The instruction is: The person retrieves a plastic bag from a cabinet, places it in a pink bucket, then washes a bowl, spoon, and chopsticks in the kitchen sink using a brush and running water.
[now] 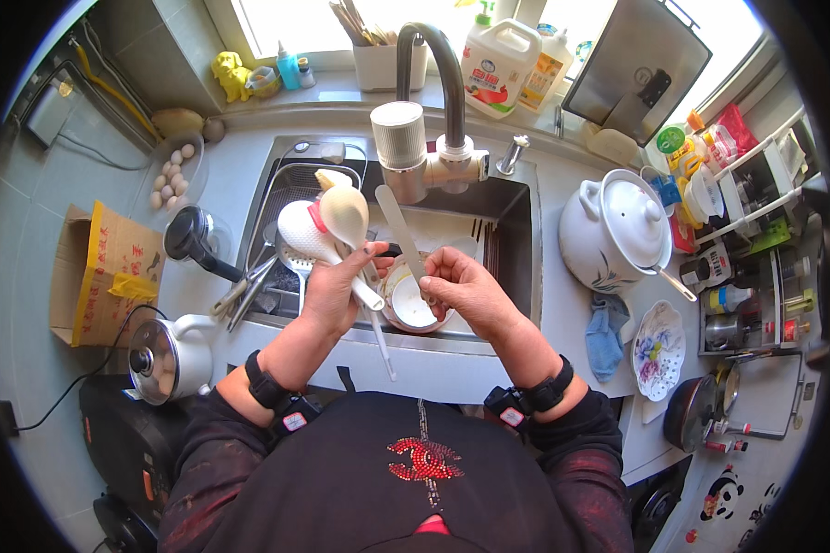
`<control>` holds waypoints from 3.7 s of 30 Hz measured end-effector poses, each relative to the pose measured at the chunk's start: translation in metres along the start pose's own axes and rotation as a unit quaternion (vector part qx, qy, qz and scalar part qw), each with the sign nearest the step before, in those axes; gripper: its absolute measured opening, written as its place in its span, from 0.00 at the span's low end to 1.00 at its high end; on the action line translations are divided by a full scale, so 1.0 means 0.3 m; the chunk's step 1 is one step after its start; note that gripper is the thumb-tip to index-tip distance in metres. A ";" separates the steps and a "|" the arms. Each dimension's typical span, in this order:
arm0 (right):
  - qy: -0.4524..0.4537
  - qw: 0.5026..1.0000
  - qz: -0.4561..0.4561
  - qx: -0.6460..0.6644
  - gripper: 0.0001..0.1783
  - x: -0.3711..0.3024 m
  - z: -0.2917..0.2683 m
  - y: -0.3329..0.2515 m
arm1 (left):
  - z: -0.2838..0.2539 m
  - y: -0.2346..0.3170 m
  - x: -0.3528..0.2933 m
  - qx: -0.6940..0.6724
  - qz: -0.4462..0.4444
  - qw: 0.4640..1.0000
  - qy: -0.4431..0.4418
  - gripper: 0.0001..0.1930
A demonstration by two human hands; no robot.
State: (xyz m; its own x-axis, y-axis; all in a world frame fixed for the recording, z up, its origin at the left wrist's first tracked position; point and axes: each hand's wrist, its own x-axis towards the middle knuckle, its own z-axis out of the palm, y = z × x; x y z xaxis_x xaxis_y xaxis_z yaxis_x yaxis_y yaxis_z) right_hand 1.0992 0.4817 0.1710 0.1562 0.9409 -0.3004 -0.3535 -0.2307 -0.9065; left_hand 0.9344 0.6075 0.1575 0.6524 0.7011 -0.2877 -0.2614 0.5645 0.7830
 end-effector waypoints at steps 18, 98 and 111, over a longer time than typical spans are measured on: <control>0.052 0.836 -0.275 -0.472 0.12 0.068 0.171 -0.116 | 0.136 0.298 0.124 -0.019 0.163 0.985 -0.057 0.12; 0.437 0.828 0.140 -0.323 0.10 -0.480 -0.356 0.622 | 0.411 0.334 1.545 0.333 0.500 0.798 0.042 0.13; 0.426 0.830 0.144 -0.331 0.11 -0.462 -0.374 0.583 | 0.387 0.344 1.492 0.412 0.282 0.867 -0.022 0.22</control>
State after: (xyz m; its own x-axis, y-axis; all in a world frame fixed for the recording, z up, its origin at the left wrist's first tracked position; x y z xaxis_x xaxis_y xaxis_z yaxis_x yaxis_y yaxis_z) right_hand 1.1190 0.2830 0.0209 0.8481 0.3719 -0.3773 0.0507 -0.7659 -0.6409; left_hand 1.2821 0.9289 0.1738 0.6178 0.7366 0.2751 0.0367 -0.3765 0.9257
